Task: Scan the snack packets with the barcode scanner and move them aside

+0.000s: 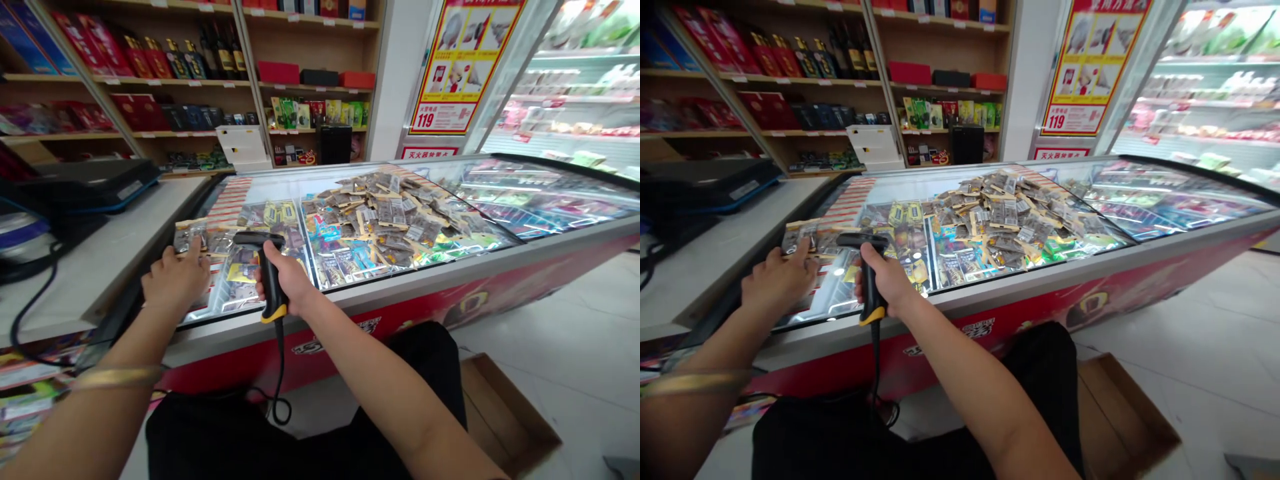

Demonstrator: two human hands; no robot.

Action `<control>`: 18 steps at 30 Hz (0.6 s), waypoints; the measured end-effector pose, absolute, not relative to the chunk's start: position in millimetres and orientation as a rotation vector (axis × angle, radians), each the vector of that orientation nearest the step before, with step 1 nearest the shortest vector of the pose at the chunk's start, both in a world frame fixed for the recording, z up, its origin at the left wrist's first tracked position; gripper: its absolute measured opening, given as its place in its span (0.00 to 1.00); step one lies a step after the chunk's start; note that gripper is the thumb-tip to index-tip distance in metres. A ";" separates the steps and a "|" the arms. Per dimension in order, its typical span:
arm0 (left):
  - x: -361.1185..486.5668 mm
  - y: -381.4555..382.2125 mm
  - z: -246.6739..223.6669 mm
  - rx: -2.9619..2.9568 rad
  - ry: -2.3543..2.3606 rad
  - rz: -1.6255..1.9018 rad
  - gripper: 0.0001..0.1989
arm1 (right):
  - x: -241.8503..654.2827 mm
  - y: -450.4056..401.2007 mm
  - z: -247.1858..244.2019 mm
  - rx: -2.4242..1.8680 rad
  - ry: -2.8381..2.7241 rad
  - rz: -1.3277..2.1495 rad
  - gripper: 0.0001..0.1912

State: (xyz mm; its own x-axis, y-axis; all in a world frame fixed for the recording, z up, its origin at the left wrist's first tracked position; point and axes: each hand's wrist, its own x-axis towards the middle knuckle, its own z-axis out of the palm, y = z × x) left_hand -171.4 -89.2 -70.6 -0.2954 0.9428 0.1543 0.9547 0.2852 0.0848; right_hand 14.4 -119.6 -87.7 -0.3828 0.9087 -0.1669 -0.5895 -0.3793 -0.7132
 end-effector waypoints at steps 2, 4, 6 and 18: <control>-167.1 -88.9 -67.1 -1.789 -2.497 -0.233 0.32 | 25.2 -122.2 -86.6 -0.677 -0.694 1.876 0.27; -160.9 -90.4 -65.1 -1.738 -2.485 -0.287 0.33 | 38.4 -125.5 -85.3 -0.670 -0.699 1.832 0.27; -149.5 -92.3 -62.7 -1.696 -2.379 -0.451 0.34 | 53.2 -129.8 -84.0 -0.661 -0.692 1.774 0.28; 45.9 -85.0 -51.0 -2.459 -1.595 -1.125 0.21 | 191.7 -188.0 -93.0 -0.667 -0.583 1.307 0.31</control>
